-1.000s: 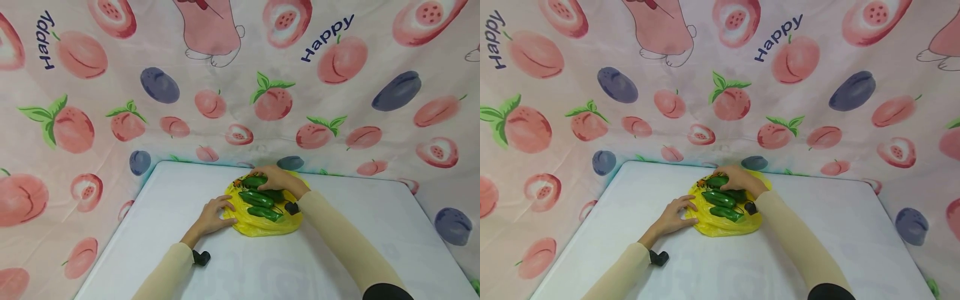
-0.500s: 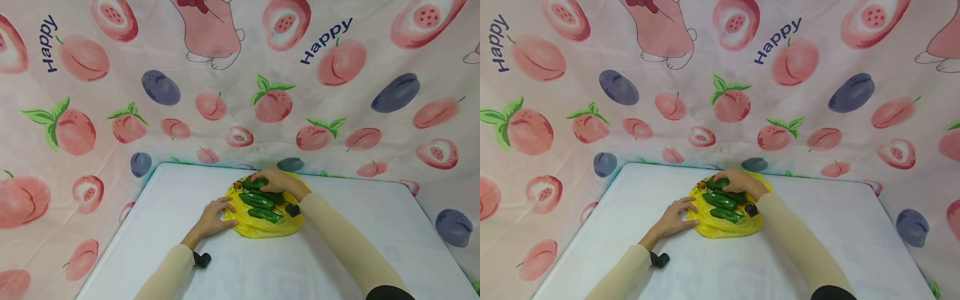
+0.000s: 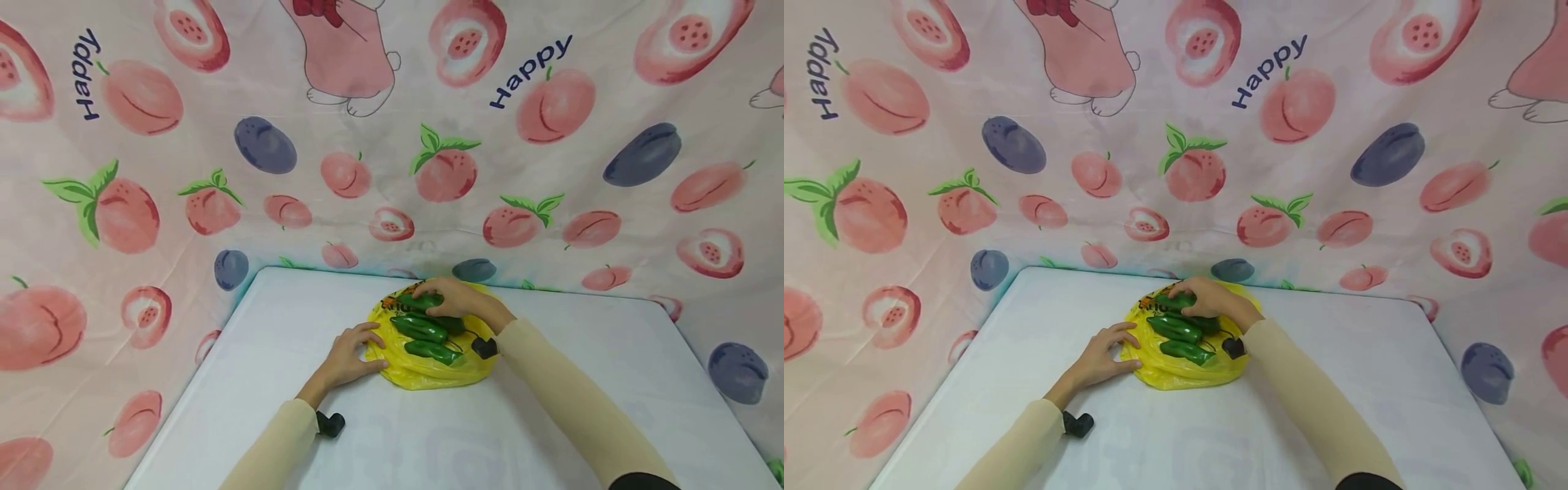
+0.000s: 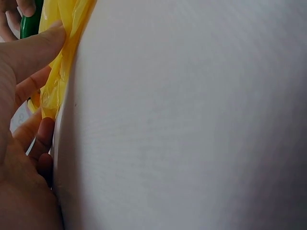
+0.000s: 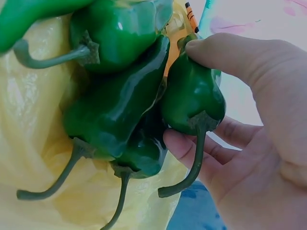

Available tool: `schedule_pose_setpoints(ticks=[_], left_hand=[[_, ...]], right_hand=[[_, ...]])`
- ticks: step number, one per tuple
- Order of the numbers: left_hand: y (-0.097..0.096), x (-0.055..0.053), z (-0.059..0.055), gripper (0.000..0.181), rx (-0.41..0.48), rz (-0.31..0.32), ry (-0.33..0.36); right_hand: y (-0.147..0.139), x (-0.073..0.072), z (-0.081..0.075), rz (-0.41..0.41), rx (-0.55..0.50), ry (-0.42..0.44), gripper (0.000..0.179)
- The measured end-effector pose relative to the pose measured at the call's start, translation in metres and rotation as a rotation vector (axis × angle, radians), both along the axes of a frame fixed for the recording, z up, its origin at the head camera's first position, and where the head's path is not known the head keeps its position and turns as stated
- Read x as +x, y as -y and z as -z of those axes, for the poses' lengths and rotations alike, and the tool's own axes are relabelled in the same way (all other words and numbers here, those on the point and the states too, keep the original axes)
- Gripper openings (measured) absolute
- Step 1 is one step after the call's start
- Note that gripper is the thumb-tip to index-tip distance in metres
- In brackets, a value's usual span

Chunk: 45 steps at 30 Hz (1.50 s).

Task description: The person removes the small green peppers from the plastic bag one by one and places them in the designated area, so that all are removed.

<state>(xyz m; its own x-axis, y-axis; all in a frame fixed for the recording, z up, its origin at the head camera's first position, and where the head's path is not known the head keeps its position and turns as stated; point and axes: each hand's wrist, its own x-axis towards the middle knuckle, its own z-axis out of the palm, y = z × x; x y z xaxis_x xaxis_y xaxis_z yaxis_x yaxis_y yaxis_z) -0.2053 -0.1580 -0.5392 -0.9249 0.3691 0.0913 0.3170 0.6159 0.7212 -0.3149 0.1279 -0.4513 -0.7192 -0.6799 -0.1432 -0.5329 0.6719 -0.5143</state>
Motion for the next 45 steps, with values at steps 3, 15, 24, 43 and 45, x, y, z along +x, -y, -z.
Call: schedule_pose_setpoints(ticks=[3,15,24,43,45], left_hand=[[-0.001,0.001,0.000,0.026,-0.003,0.004,0.001],[-0.001,-0.001,0.001,0.025,-0.002,0.004,-0.005],[0.000,-0.003,0.004,0.026,-0.018,-0.001,-0.002],[-0.002,-0.002,0.002,0.026,-0.020,0.004,-0.003],[-0.002,-0.002,0.001,0.026,-0.021,0.001,0.002]], right_hand=[[-0.004,0.003,-0.001,0.010,-0.026,0.011,0.038],[-0.026,0.021,-0.024,0.001,-0.160,-0.024,0.043],[-0.049,0.032,-0.032,0.044,-0.244,-0.004,0.044],[-0.106,0.049,-0.025,0.186,-0.346,0.007,0.046],[-0.112,0.051,-0.025,0.213,-0.347,0.011,0.046]])
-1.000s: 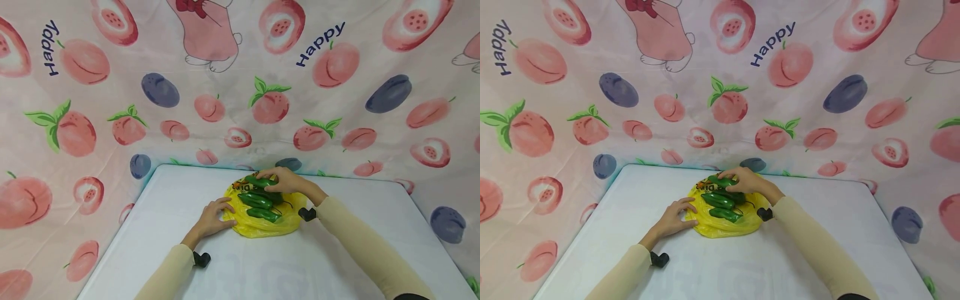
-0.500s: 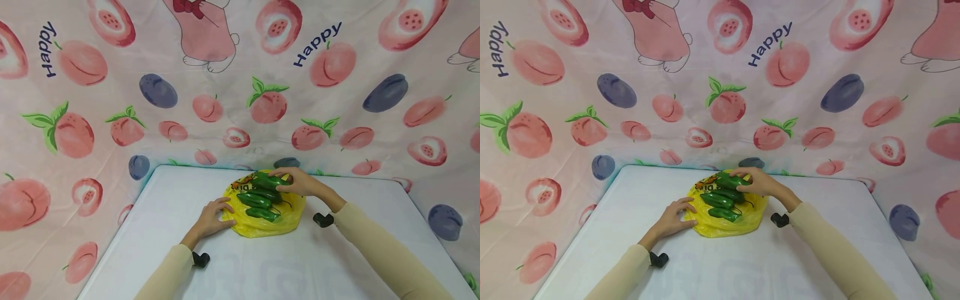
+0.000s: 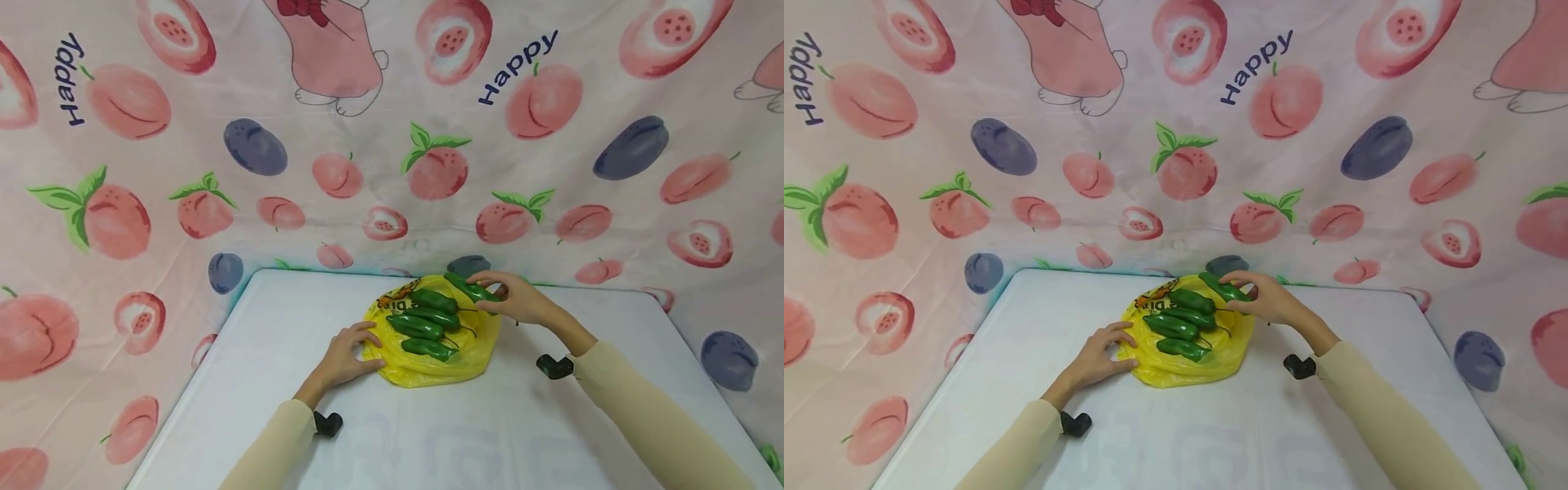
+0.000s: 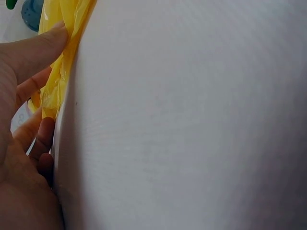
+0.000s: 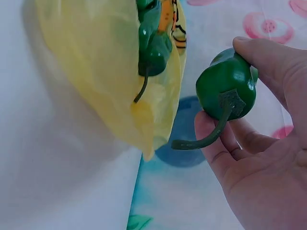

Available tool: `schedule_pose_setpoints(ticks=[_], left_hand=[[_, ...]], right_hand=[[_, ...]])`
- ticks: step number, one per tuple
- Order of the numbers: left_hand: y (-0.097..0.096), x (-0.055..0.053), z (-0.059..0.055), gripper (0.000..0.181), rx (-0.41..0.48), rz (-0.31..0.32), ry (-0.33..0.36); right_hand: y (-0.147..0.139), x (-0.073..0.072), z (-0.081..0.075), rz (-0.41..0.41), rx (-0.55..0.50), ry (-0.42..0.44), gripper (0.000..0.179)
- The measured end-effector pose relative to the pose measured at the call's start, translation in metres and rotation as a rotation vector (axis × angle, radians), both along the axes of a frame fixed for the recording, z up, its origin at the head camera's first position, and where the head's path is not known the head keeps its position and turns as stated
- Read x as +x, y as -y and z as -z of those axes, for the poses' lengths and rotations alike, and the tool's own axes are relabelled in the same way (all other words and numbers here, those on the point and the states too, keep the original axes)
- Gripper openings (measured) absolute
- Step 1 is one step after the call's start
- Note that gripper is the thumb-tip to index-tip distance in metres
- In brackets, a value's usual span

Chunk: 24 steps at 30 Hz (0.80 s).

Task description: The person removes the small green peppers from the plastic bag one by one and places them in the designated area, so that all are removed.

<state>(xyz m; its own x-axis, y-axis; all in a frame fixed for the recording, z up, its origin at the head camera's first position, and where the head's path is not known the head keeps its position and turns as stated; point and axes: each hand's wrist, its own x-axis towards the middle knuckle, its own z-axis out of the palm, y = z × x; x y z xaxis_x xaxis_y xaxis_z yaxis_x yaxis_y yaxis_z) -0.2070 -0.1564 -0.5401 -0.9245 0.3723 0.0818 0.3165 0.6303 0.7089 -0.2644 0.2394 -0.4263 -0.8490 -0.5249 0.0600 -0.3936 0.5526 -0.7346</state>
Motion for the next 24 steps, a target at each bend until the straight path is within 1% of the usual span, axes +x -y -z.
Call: schedule_pose_setpoints(ticks=[5,10,15,20,24], left_hand=[[0.000,0.001,-0.001,0.026,0.005,0.000,-0.003],[0.000,0.001,-0.003,0.026,0.016,-0.001,-0.005],[0.000,0.001,-0.003,0.027,0.019,0.003,0.009],[0.000,0.001,-0.002,0.027,0.023,0.006,0.000],[0.000,0.001,-0.001,0.027,0.019,0.007,0.002]], right_hand=[[-0.014,0.003,0.003,0.053,-0.010,-0.011,0.047],[-0.032,0.006,0.010,0.098,-0.032,-0.016,0.048],[-0.048,0.010,0.018,0.175,-0.036,-0.009,0.050],[-0.058,0.013,0.026,0.242,-0.040,0.012,0.052],[-0.064,0.016,0.031,0.292,-0.043,0.010,0.054]])
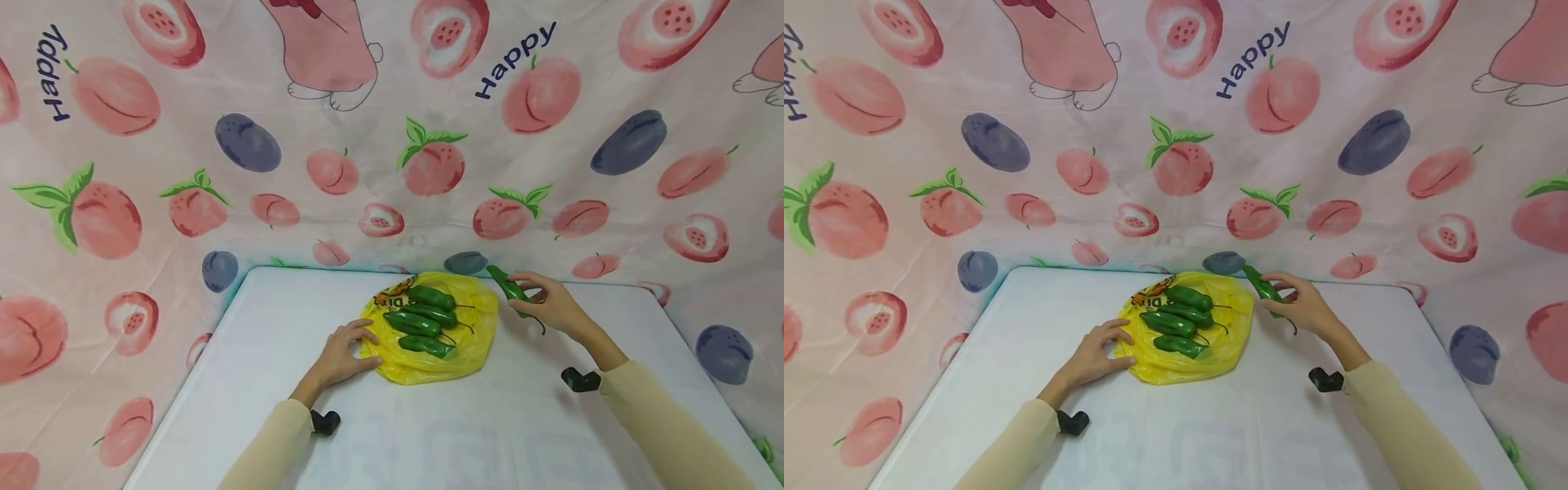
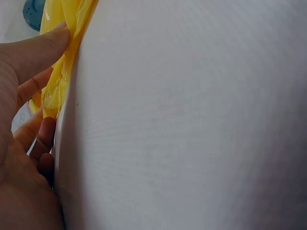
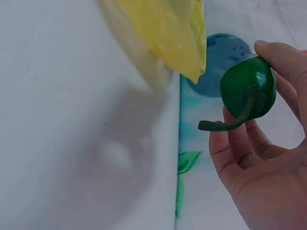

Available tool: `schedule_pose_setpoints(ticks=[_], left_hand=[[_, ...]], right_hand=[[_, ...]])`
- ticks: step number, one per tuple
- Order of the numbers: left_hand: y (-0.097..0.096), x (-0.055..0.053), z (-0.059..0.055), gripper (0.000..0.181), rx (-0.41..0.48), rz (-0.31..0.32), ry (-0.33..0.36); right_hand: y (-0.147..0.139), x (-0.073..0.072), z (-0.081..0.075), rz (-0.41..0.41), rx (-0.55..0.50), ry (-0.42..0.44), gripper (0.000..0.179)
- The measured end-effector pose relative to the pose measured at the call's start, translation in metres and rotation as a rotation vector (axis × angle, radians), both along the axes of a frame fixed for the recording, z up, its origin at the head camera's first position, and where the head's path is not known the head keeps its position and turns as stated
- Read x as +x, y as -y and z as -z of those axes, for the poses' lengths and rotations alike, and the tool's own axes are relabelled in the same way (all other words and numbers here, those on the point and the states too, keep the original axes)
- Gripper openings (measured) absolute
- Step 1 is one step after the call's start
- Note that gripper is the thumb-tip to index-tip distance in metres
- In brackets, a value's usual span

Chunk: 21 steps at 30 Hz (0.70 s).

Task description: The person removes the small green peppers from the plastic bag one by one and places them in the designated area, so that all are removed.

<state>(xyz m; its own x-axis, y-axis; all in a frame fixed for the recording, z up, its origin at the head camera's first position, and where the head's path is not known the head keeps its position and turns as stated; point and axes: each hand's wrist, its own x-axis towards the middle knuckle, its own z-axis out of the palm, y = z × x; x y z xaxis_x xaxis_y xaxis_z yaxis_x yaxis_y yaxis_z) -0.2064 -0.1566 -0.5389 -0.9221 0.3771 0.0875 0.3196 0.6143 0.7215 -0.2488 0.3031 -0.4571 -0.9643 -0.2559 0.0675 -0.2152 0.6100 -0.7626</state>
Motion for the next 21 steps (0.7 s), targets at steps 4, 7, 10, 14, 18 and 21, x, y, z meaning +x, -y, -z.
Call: schedule_pose_setpoints(ticks=[4,7,10,14,18,21], left_hand=[[0.000,0.000,0.000,0.027,-0.002,0.006,0.002],[0.001,-0.001,0.000,0.028,0.003,0.009,-0.002],[0.001,-0.001,0.000,0.028,0.003,0.009,-0.005],[0.002,-0.001,-0.002,0.028,0.000,0.005,0.000],[0.001,0.000,-0.003,0.028,0.001,0.008,0.006],[0.000,0.000,-0.002,0.028,0.006,0.008,0.005]], right_hand=[[-0.004,0.002,0.006,0.038,-0.003,0.007,0.054],[-0.007,0.004,0.010,0.062,-0.005,0.016,0.055],[-0.010,0.005,0.015,0.081,-0.011,0.019,0.056],[-0.013,0.006,0.023,0.107,-0.027,0.026,0.055],[-0.016,0.008,0.029,0.132,-0.028,0.041,0.053],[-0.019,0.009,0.033,0.147,-0.026,0.058,0.054]])
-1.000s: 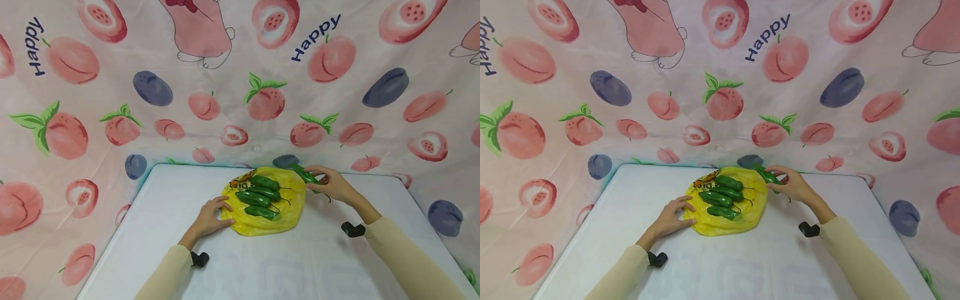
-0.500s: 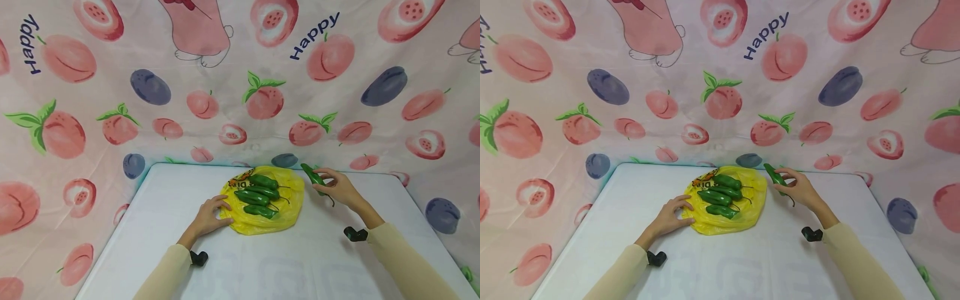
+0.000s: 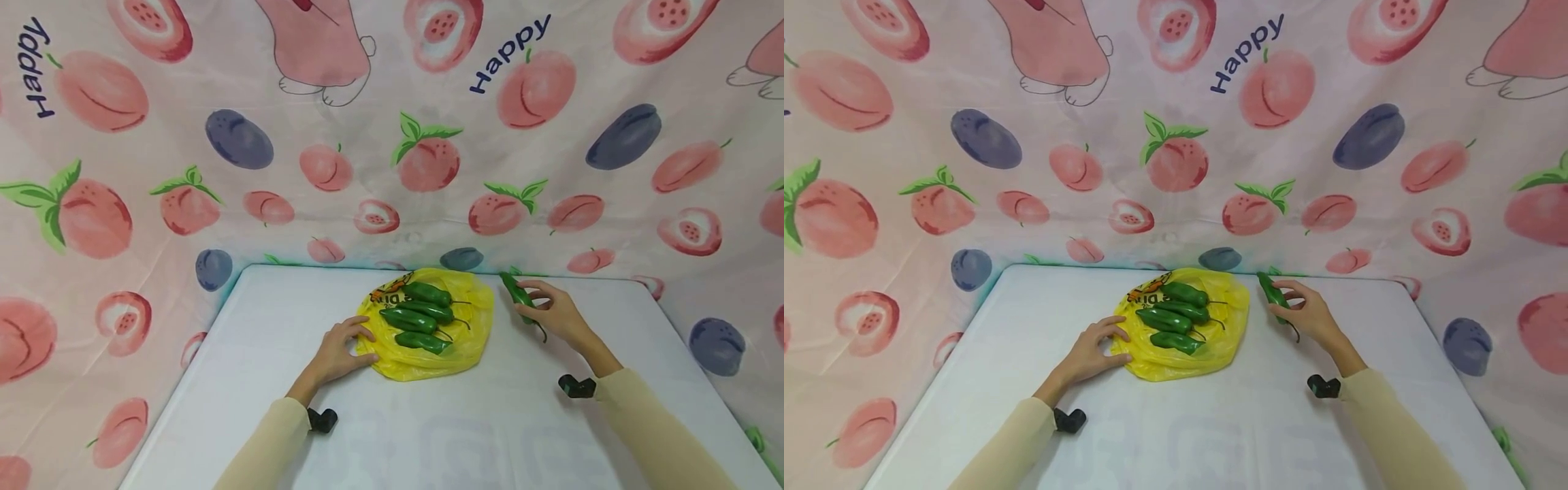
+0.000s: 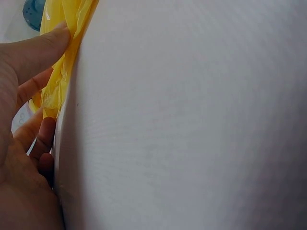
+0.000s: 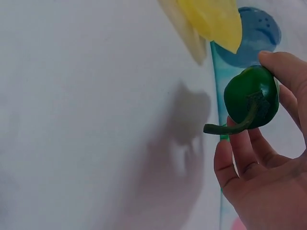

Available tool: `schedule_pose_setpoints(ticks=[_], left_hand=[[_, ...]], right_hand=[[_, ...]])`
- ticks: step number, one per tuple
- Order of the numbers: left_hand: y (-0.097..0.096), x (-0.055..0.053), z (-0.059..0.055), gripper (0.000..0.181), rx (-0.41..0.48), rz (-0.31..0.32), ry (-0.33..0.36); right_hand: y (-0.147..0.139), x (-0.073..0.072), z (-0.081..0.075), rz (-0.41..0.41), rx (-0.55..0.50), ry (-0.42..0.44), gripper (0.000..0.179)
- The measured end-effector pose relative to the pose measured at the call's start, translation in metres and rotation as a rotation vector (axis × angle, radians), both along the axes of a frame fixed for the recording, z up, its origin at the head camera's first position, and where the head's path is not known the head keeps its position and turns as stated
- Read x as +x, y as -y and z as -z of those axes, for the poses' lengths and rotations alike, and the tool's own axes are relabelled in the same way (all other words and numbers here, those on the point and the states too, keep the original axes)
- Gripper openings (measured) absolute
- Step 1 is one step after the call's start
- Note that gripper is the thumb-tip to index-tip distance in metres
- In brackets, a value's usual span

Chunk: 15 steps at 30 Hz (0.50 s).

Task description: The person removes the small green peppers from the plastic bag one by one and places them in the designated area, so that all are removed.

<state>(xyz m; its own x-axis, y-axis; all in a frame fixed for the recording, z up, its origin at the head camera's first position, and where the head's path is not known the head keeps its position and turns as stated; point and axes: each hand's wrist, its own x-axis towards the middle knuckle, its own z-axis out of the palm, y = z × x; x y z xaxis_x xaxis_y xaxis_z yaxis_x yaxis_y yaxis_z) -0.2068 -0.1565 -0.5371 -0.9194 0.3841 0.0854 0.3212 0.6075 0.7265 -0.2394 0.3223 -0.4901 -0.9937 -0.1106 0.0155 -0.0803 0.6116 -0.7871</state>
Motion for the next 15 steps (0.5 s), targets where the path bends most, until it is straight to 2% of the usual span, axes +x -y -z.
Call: schedule_pose_setpoints(ticks=[5,15], left_hand=[[-0.001,0.001,0.000,0.028,-0.002,-0.005,0.000],[-0.003,0.000,0.001,0.028,-0.017,-0.009,-0.008]], right_hand=[[-0.002,0.000,0.008,0.025,0.009,0.011,0.056],[-0.007,-0.004,0.023,0.084,0.090,0.019,0.061]])
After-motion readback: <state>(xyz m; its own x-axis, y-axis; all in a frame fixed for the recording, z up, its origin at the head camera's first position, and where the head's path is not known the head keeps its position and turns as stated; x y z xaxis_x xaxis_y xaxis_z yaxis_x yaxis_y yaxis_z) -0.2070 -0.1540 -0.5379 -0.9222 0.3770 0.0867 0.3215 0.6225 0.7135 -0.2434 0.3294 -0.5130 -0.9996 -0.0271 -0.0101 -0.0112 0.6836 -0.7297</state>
